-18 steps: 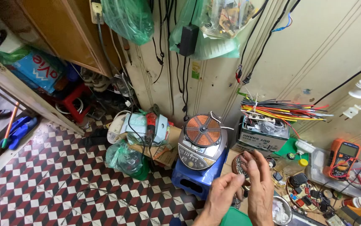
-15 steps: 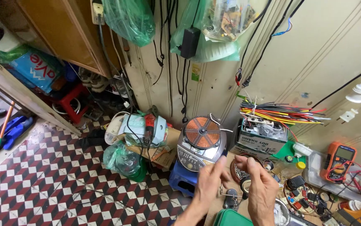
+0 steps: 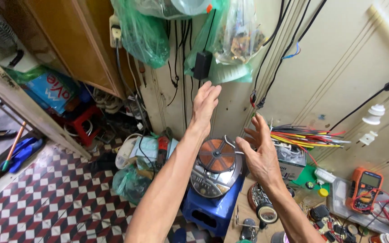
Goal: The person retrieves a green plastic bag from a wall hook and opens it on a cluttered workbench. They remove several circuit boards, inspect them by turning them over, and place some into a yellow bag. The person uses pliers to trim wires from one board, then returns the board to the green bag and hangs the bag back on the wall.
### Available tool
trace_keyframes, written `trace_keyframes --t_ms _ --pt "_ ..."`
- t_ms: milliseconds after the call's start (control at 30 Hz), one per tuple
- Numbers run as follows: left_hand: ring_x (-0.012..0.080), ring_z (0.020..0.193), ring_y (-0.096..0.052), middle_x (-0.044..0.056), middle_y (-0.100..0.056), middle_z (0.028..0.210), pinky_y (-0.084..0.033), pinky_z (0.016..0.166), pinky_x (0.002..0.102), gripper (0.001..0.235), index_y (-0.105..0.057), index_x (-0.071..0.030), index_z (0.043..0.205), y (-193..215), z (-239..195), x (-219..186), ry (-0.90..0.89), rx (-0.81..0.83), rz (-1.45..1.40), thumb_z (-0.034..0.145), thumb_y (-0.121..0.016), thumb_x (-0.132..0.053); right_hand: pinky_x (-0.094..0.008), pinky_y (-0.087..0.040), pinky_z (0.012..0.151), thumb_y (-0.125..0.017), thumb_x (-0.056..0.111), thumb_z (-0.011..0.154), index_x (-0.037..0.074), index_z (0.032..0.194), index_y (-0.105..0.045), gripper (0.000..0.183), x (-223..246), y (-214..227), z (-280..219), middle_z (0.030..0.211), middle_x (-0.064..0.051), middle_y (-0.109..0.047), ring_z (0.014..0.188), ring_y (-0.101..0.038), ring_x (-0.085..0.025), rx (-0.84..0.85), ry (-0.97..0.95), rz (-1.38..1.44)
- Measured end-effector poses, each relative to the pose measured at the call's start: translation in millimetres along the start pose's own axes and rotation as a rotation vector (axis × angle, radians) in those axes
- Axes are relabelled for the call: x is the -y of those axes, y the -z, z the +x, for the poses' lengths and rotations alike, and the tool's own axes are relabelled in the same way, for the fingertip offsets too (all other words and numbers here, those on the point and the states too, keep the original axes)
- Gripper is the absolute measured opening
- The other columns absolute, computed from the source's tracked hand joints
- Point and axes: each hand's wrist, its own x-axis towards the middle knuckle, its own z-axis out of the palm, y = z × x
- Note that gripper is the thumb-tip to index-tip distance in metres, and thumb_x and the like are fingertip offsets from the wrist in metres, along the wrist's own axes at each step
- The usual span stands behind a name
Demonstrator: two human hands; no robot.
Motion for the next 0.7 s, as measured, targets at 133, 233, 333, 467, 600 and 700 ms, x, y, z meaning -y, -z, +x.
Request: trace_keyframes --t_ms 133,233,333,467,600,700 --pt "0.026 0.142 -0.044 0.018 -0.046 0.155 -0.034 0.115 0.039 0.089 -0.025 -0.003 0.156 -20.9 60.9 -18.9 0.044 0.012 -0.069 0.089 -0.071 -0.042 -0.043 -0.051 0.105 -0.068 0.016 0.09 0.005 0.159 -0.02 0.086 11.1 -4.3 50.4 0.16 -0.022 -0.039 0.139 -0.051 -0.034 -0.05 0.036 -0.041" --pt "0.0315 0.125 -0.055 0.024 -0.056 0.145 -0.042 0.102 0.044 0.086 -0.048 0.004 0.149 -34.1 82.3 -29.5 -0.03 0.067 -0.113 0.083 -0.071 -0.047 -0.043 -0.052 0.105 -0.067 0.019 0.091 0.003 0.157 -0.025 0.08 28.1 -5.3 95.2 0.156 -0.023 -0.042 0.138 -0.052 -0.034 -0.105 0.037 -0.062" --pt "0.0245 0.128 -0.054 0.017 -0.05 0.148 -0.043 0.106 0.039 0.089 -0.037 -0.002 0.154 -43.4 85.4 -35.9 -0.064 -0.054 -0.013 0.086 -0.073 -0.048 -0.042 -0.048 0.111 -0.064 0.023 0.099 0.0 0.156 -0.034 0.068 39.1 -2.0 153.2 0.154 -0.026 -0.048 0.14 -0.053 -0.035 -0.175 0.15 -0.186" --pt "0.03 0.121 -0.061 0.02 -0.051 0.144 -0.057 0.092 0.04 0.084 -0.038 -0.003 0.154 -60.5 46.2 -46.0 -0.222 0.038 0.395 0.087 -0.064 -0.047 -0.043 -0.049 0.109 -0.072 0.038 0.098 -0.003 0.155 -0.04 0.077 62.2 -5.5 213.7 0.148 -0.028 -0.054 0.136 -0.057 -0.034 -0.247 0.191 -0.264" --pt "0.0367 0.14 -0.049 0.025 -0.042 0.159 -0.048 0.112 0.043 0.086 -0.032 0.002 0.16 -59.2 37.4 -34.0 -0.602 0.249 0.553 0.092 -0.067 -0.037 -0.044 -0.053 0.098 -0.081 0.039 0.078 0.002 0.153 -0.039 0.094 87.2 -9.9 236.4 0.132 -0.022 -0.063 0.117 -0.065 -0.032 -0.305 0.045 -0.497" --pt "0.0377 0.147 -0.046 0.024 -0.043 0.162 -0.04 0.119 0.046 0.08 -0.037 0.003 0.158 -36.4 35.8 -27.3 -0.643 0.388 0.631 0.092 -0.069 -0.029 -0.043 -0.057 0.094 -0.083 0.033 0.074 0.004 0.151 -0.043 0.092 80.7 5.9 242.9 0.127 -0.018 -0.067 0.112 -0.068 -0.029 -0.269 0.034 -0.437"
